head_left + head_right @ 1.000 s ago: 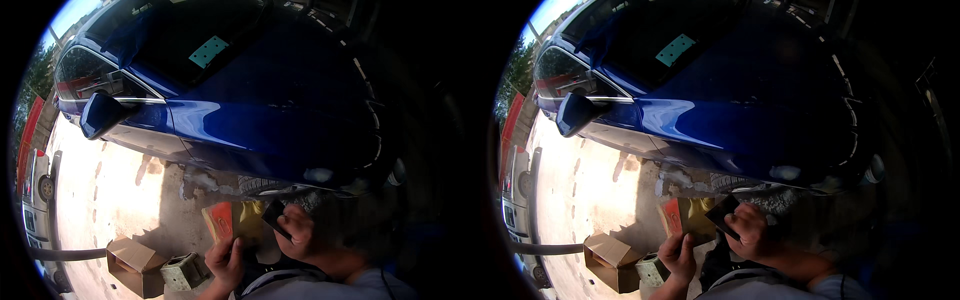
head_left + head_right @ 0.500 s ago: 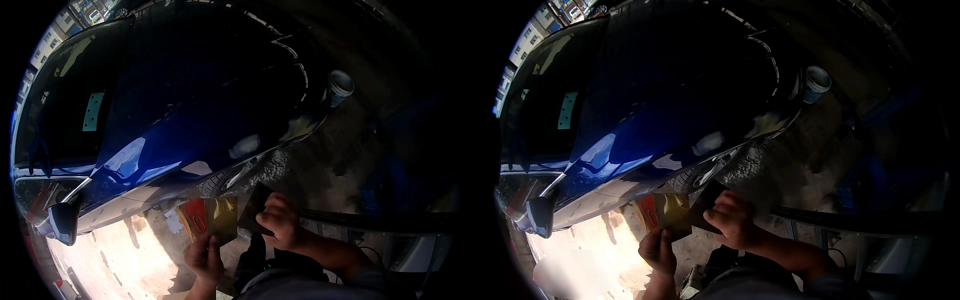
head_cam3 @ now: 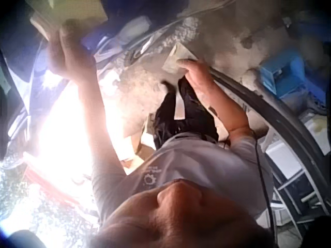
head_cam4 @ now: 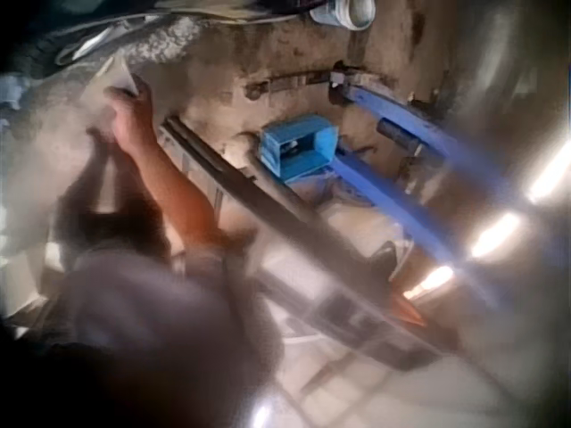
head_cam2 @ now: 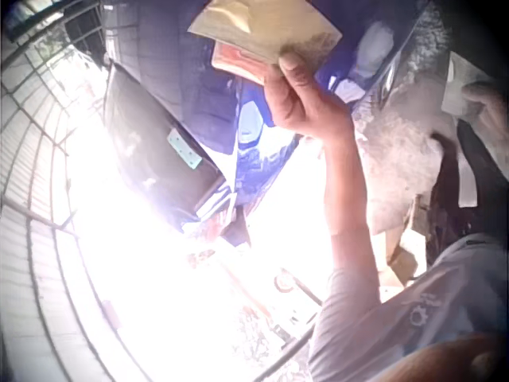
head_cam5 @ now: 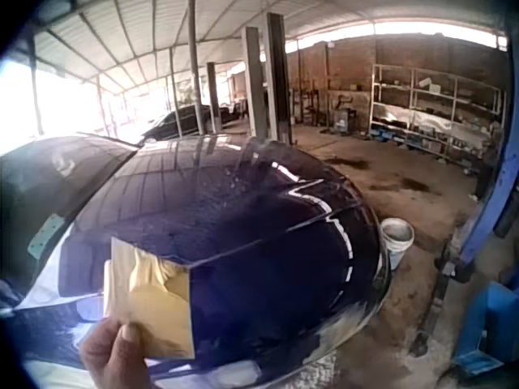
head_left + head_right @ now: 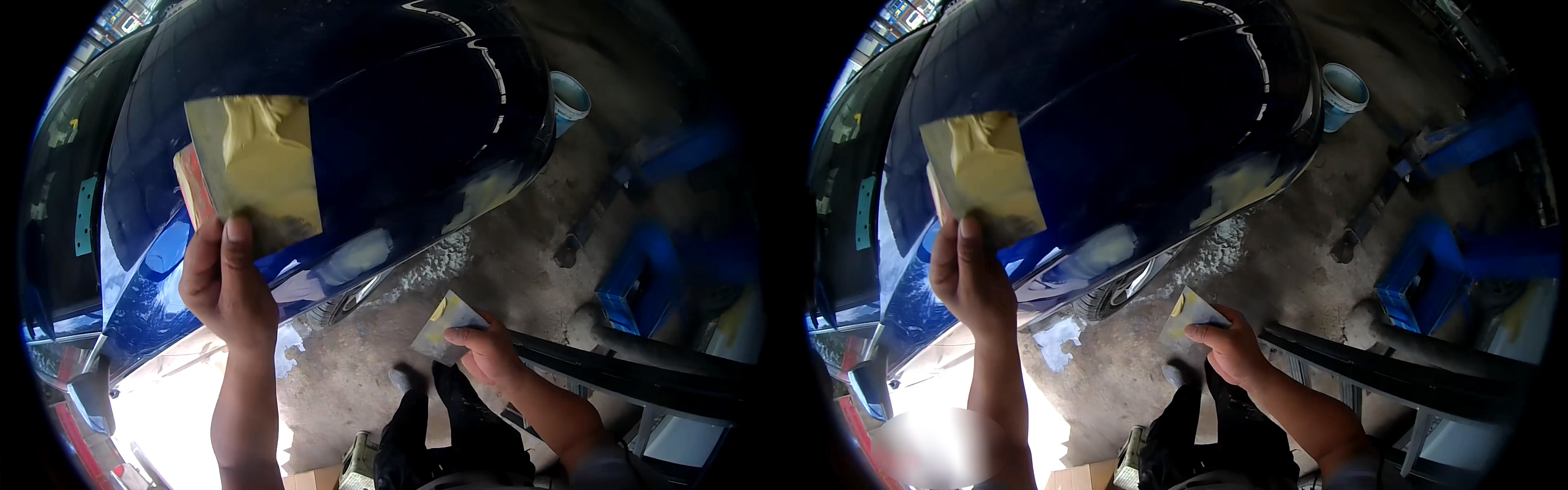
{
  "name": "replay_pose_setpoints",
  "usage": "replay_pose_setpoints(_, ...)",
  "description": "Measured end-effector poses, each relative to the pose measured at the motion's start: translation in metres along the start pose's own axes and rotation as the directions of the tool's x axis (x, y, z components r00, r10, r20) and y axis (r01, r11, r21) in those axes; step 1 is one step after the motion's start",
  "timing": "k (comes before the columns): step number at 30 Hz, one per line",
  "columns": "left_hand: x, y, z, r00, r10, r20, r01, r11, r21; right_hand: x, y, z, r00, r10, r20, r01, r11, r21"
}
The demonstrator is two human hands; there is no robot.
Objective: The person applies yellow body filler to the front wheel arch of a blue car using a spreader and a sanding block. They smooth the filler across the panel, then walk through the garage.
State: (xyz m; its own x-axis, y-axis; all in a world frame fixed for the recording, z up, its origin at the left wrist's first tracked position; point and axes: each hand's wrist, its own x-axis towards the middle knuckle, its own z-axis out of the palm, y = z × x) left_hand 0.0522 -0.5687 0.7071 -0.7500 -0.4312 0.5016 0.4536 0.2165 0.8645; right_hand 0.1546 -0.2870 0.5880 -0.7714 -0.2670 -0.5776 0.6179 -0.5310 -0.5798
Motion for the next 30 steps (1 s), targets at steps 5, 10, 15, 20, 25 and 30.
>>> replay_pose_setpoints(5, 0.12, -0.065, 0.072, 0.971, 0.11, 0.213, -0.075, 0.984, -0.164, 0.03, -0.012, 0.04, 0.86, -0.335, 0.386, 0.499, 0.388, -0.775)
replay_pose_setpoints(10, 0.138, -0.1, 0.099, 0.886, 0.224, 0.407, -0.174, 0.972, -0.158, 0.065, 0.004, 0.103, 0.436, -0.44, 0.785, 0.509, -0.598, -0.619)
replay_pose_setpoints(15, 0.146, -0.098, 0.096, 0.898, 0.123, 0.423, -0.033, 0.976, -0.214, 0.091, 0.028, 0.13, 0.429, -0.454, 0.781, 0.426, -0.661, -0.618)
replay_pose_setpoints(20, 0.151, -0.103, 0.093, 0.845, 0.207, 0.494, -0.121, 0.972, -0.199, 0.099, 0.038, 0.135, 0.454, -0.445, 0.772, 0.403, -0.67, -0.624)
replay_pose_setpoints(25, 0.149, -0.107, 0.095, 0.824, 0.246, 0.51, -0.189, 0.969, -0.161, 0.089, 0.049, 0.121, 0.545, -0.378, 0.748, 0.42, -0.649, -0.634)
replay_pose_setpoints(30, 0.146, -0.104, 0.1, 0.825, 0.202, 0.528, -0.156, 0.979, -0.131, 0.097, 0.02, 0.13, 0.439, -0.494, 0.75, 0.398, -0.641, -0.656)
